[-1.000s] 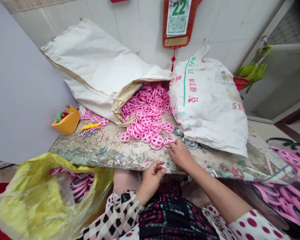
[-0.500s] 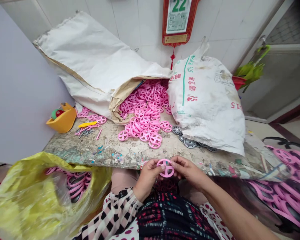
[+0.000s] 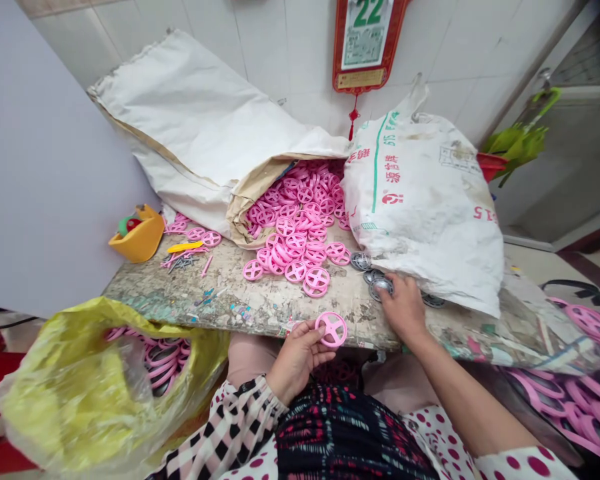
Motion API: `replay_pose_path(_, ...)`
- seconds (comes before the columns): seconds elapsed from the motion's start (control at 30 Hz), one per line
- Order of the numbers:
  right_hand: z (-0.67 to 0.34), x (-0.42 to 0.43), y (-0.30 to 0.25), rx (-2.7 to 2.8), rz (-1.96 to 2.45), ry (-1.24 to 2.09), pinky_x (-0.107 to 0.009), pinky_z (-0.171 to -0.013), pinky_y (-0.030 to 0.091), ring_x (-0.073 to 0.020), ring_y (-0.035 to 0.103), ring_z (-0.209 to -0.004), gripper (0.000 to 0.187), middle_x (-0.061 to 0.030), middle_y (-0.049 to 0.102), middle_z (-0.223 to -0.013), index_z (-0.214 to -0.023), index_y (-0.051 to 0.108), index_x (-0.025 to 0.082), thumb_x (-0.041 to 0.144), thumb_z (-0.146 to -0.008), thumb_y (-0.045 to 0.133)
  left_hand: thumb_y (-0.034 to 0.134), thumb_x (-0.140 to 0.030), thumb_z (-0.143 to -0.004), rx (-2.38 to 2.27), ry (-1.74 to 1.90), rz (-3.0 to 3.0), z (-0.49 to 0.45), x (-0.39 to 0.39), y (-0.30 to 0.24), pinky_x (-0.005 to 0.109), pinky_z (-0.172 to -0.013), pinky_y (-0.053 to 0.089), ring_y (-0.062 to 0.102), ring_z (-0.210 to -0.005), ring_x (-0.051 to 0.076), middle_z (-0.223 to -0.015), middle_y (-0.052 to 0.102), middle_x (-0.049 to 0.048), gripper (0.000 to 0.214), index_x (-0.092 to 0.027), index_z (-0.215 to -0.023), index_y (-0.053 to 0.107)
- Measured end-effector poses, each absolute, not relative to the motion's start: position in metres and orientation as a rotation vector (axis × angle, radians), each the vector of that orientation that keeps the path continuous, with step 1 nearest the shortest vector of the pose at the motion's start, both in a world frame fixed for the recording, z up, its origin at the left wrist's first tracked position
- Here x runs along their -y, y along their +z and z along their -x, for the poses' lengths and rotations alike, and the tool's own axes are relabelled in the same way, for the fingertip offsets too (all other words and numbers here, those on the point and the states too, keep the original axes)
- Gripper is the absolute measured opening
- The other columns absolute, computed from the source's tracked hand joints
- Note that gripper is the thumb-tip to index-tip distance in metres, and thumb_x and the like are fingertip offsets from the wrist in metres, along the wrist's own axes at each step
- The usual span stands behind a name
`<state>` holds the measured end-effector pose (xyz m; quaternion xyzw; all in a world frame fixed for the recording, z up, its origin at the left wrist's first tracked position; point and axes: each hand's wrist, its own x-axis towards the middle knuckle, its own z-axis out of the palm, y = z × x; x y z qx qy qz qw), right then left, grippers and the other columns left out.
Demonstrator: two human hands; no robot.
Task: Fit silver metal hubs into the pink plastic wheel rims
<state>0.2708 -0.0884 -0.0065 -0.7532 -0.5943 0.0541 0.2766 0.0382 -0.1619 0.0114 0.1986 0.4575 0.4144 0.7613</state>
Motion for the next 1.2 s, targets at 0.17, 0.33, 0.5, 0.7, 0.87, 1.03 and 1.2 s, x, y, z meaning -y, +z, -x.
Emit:
replay_pose_path(0.17, -0.240, 0.118, 0.003, 1.278, 1.578, 0.739, -0.030, -0.065, 0.043, -0.0159, 0.050, -0.066, 0.040, -0.0016, 0.055, -0.075, -0.105, 0.059, 0.016, 0.044, -0.078, 0.054, 0.068, -0.024, -0.076, -0.955, 0.934, -0.397, -0.042, 0.159, 0.008, 0.024, -0.064, 0.054, 0.066, -0.067, 0.013, -0.081, 0.068, 0.0057, 0.025, -0.014, -0.096, 0.056)
replay_pose_path(0.33, -0.193, 0.161, 0.013, 1.561, 1.411, 0.799, -0.032, -0.074, 0.045, -0.0184, 0.053, -0.081, 0.025, -0.0056, 0.056, -0.086, -0.100, 0.062, 0.020, 0.036, -0.085, 0.051, 0.074, -0.023, -0.070, -0.834, 0.962, -0.413, -0.048, 0.161, 0.011, 0.026, -0.068, 0.054, 0.064, -0.074, 0.013, -0.085, 0.066, 0.0025, 0.031, -0.016, -0.094, 0.057)
replay_pose_path(0.5, -0.190, 0.168, 0.018, 1.722, 1.458, 0.680, -0.034, -0.081, 0.045, -0.0211, 0.053, -0.094, 0.030, -0.0102, 0.054, -0.103, -0.109, 0.059, 0.019, 0.035, -0.084, 0.053, 0.076, -0.028, -0.066, -0.863, 0.943, -0.433, -0.045, 0.164, 0.014, 0.025, -0.060, 0.054, 0.063, -0.067, 0.012, -0.085, 0.065, 0.0019, 0.035, -0.017, -0.092, 0.056)
replay_pose_path(0.7, -0.193, 0.163, 0.019, 1.745, 1.486, 1.080, -0.029, -0.069, 0.045, -0.0170, 0.059, -0.076, 0.024, -0.0013, 0.065, -0.085, -0.101, 0.056, 0.022, 0.038, -0.085, 0.048, 0.076, -0.033, -0.065, -0.940, 0.937, -0.505, -0.044, 0.166, 0.012, 0.022, -0.050, 0.051, 0.060, -0.057, 0.011, -0.077, 0.063, 0.0004, 0.036, -0.016, -0.087, 0.053)
replay_pose_path(0.87, -0.187, 0.169, 0.012, 1.639, 1.542, 1.031, -0.028, -0.066, 0.044, -0.0165, 0.059, -0.072, 0.023, -0.0006, 0.066, -0.082, -0.098, 0.055, 0.022, 0.039, -0.085, 0.046, 0.074, -0.038, -0.065, -0.977, 0.932, -0.617, -0.046, 0.168, 0.007, 0.022, -0.045, 0.048, 0.057, -0.054, 0.011, -0.073, 0.060, -0.0004, 0.036, -0.016, -0.084, 0.052)
replay_pose_path(1.03, -0.202, 0.171, 0.009, 1.932, 1.550, 1.120, -0.029, -0.069, 0.044, -0.0176, 0.060, -0.074, 0.023, -0.0012, 0.067, -0.082, -0.100, 0.056, 0.022, 0.036, -0.086, 0.046, 0.070, -0.031, -0.069, -1.148, 0.990, -0.817, -0.047, 0.166, 0.001, 0.021, -0.059, 0.047, 0.058, -0.066, 0.010, -0.076, 0.059, -0.0009, 0.034, -0.017, -0.096, 0.055)
replay_pose_path(1.2, -0.214, 0.173, 0.014, 2.239, 1.617, 0.860, -0.033, -0.082, 0.042, -0.0218, 0.059, -0.096, 0.031, -0.0080, 0.065, -0.108, -0.111, 0.059, 0.022, 0.035, -0.089, 0.042, 0.067, -0.032, -0.071, -1.220, 0.983, -0.811, -0.044, 0.163, -0.004, 0.023, -0.061, 0.046, 0.060, -0.067, 0.012, -0.077, 0.058, -0.0014, 0.035, -0.019, -0.101, 0.054)
